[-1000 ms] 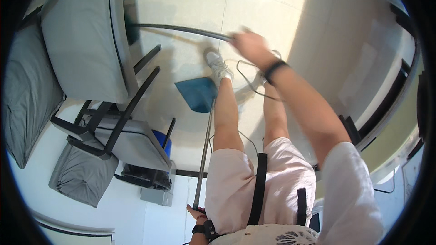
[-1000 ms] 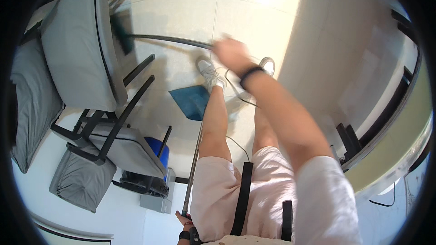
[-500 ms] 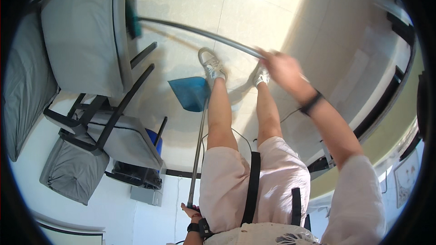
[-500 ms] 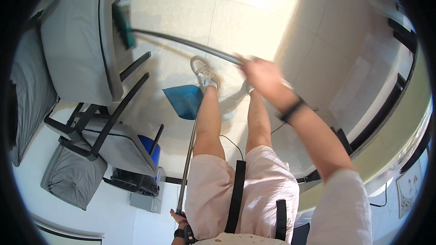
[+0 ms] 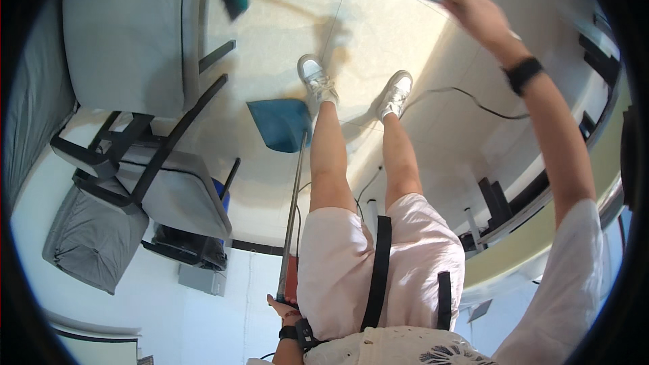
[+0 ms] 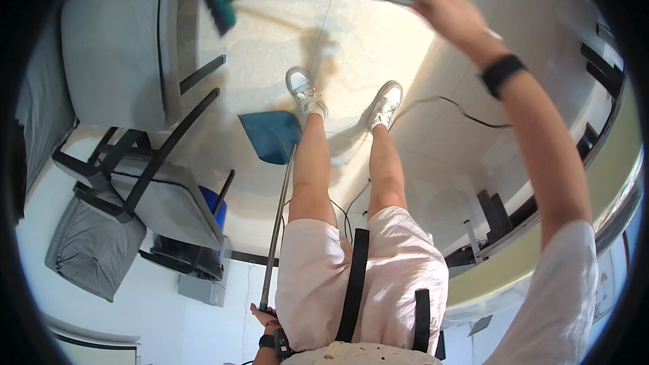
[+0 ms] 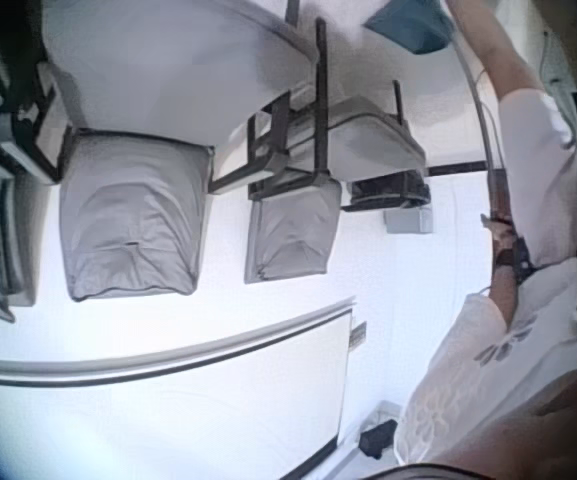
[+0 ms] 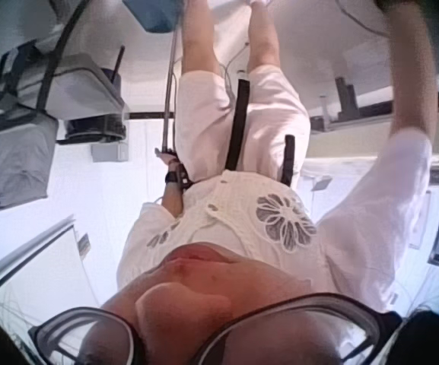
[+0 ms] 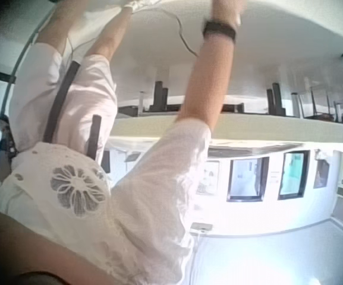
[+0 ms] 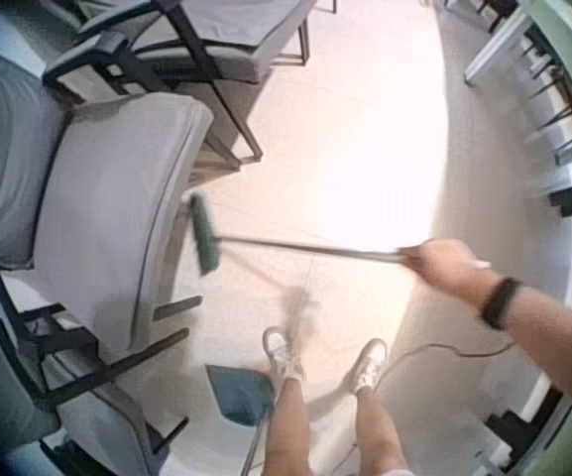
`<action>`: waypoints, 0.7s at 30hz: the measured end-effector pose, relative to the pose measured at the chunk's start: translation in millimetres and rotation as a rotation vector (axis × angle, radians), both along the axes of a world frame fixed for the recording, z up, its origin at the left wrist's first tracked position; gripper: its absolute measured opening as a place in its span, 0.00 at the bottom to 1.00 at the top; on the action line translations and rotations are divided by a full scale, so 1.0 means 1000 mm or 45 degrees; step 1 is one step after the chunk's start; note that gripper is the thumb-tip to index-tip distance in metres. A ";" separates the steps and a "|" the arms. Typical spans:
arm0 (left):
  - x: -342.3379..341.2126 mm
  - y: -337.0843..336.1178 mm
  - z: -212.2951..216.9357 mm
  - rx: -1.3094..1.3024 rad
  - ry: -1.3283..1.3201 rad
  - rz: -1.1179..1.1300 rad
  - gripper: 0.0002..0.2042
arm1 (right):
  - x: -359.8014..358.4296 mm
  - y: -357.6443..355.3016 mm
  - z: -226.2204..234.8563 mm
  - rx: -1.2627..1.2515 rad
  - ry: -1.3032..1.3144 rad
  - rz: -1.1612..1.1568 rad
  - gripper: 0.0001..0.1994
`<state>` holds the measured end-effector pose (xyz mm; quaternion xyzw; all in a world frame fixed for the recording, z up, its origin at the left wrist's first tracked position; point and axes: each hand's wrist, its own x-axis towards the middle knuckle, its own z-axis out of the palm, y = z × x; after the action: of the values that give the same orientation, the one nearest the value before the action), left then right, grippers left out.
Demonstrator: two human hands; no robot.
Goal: Sweep the floor using a broom and dustpan.
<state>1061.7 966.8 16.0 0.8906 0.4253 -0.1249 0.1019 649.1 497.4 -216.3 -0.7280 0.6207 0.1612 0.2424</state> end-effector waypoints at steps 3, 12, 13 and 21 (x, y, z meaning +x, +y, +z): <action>-0.002 0.001 -0.002 -0.003 -0.004 0.048 0.25 | -0.052 -0.010 0.038 -0.076 0.060 0.077 0.15; -0.001 -0.021 0.000 -0.046 0.007 -0.029 0.25 | 0.118 -0.015 0.016 -0.153 -0.173 0.259 0.09; -0.003 -0.020 -0.002 -0.042 0.014 -0.030 0.25 | 0.132 -0.012 0.002 -0.023 -0.138 0.164 0.09; -0.010 0.001 -0.003 -0.021 -0.011 0.065 0.26 | -0.044 0.062 0.059 0.027 0.084 0.093 0.13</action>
<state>1052.1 967.8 12.9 0.8791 0.4464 -0.1219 0.1144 605.2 559.2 -157.6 -0.7418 0.5997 0.2003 0.2235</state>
